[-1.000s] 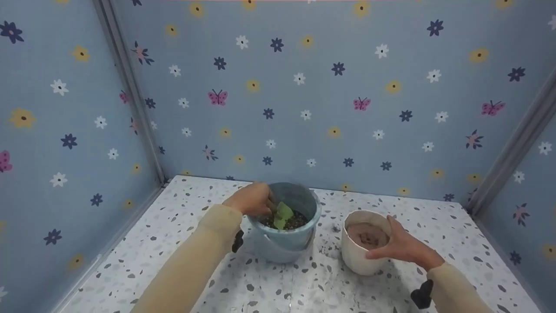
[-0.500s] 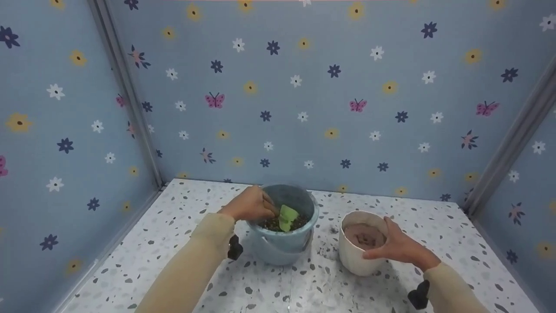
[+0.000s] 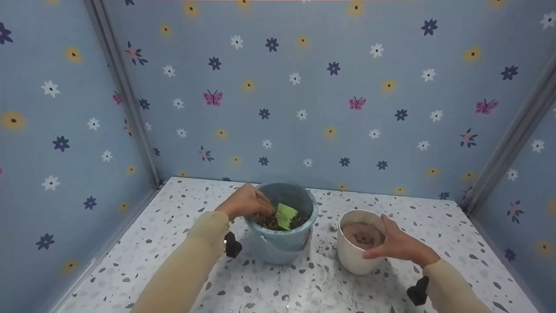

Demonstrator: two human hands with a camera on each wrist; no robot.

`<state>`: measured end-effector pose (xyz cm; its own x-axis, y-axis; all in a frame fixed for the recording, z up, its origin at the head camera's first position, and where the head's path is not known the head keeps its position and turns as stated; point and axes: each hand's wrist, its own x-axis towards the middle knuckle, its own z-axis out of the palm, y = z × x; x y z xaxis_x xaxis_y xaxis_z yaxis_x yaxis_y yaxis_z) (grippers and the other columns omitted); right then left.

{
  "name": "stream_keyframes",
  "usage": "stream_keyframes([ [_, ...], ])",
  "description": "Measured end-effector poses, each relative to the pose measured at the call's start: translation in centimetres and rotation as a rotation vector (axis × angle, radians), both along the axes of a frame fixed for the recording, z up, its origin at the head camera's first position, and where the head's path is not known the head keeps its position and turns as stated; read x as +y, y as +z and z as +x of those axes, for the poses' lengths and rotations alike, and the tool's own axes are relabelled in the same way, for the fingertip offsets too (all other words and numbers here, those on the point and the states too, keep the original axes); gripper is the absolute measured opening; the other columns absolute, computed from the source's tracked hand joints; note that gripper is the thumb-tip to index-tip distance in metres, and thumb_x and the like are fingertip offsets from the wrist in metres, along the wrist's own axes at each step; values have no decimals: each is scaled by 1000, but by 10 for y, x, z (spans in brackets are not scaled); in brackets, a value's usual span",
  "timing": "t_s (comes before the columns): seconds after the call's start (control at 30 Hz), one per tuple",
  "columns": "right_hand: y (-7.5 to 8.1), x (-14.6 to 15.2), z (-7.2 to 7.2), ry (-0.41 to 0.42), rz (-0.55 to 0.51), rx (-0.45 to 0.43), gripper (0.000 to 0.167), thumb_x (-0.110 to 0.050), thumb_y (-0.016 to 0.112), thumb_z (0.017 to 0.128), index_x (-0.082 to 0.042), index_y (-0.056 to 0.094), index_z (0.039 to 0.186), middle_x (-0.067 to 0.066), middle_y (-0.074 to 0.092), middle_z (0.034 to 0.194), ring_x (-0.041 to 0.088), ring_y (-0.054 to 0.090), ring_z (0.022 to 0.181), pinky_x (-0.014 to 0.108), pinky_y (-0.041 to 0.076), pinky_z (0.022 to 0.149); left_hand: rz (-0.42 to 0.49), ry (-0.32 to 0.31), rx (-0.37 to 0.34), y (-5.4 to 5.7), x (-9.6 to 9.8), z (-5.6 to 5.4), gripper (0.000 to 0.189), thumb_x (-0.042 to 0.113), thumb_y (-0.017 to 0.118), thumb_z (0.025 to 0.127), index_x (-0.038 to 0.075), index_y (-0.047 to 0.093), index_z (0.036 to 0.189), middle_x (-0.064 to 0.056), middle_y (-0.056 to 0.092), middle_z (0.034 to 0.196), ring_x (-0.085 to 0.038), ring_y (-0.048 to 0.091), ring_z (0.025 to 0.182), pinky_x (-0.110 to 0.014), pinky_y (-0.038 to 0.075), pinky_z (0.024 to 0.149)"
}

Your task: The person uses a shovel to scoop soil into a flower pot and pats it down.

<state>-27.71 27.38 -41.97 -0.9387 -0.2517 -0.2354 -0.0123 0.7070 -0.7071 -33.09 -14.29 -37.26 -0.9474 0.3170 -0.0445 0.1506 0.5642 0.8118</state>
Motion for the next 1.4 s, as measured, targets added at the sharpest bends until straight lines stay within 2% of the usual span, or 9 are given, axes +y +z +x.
stream_keyframes([
  [0.23,2,-5,-2,-4,7,19,137,-44,86,74,7,-14,152,35,-10,156,54,1,142,70,16,107,21,43,-5,2,0,3,10,16,81,80,11,80,88,-3,74,84,-25,71,77,-32,56,63],
  [0.33,2,-6,-1,2,9,30,137,-45,86,74,8,-14,151,35,-9,156,55,2,142,70,16,107,51,51,-6,0,-2,5,11,16,82,79,9,79,88,-9,74,82,-27,72,73,-32,57,61],
  [0.47,2,-5,0,8,7,33,137,-44,86,74,9,-14,151,36,-9,155,55,2,142,70,15,107,93,60,-7,-4,-2,5,16,18,82,79,8,79,91,-13,74,83,-24,71,67,-34,57,60],
  [0.67,2,-3,1,2,13,23,136,-44,86,75,8,-14,151,36,-11,155,55,2,142,70,14,107,94,94,3,-4,-2,6,22,24,84,77,10,79,93,-3,74,87,-22,71,78,-37,57,71],
  [0.8,1,-3,2,-2,20,27,137,-45,86,74,8,-14,151,37,-11,155,56,2,141,70,14,107,98,115,8,-3,-3,9,20,26,84,77,12,79,91,-1,74,90,-23,71,85,-38,56,76],
  [1.0,1,-3,3,-2,23,34,137,-45,86,74,8,-13,152,37,-10,155,56,1,141,71,14,106,135,121,3,-7,-8,14,18,27,82,81,14,79,94,-1,74,93,-19,70,87,-40,55,82],
  [1.3,0,-3,2,0,6,37,136,-45,85,75,8,-14,151,38,-10,154,57,1,141,71,14,106,195,146,5,-8,-12,17,24,28,83,81,11,79,98,-1,75,93,-19,69,88,-38,55,80],
  [1.4,-1,-4,1,-10,-15,51,136,-44,86,75,10,-13,151,39,-7,154,56,5,141,71,17,106,211,153,17,-9,-14,18,26,30,83,80,11,79,97,-2,74,91,-19,69,86,-39,55,79],
])
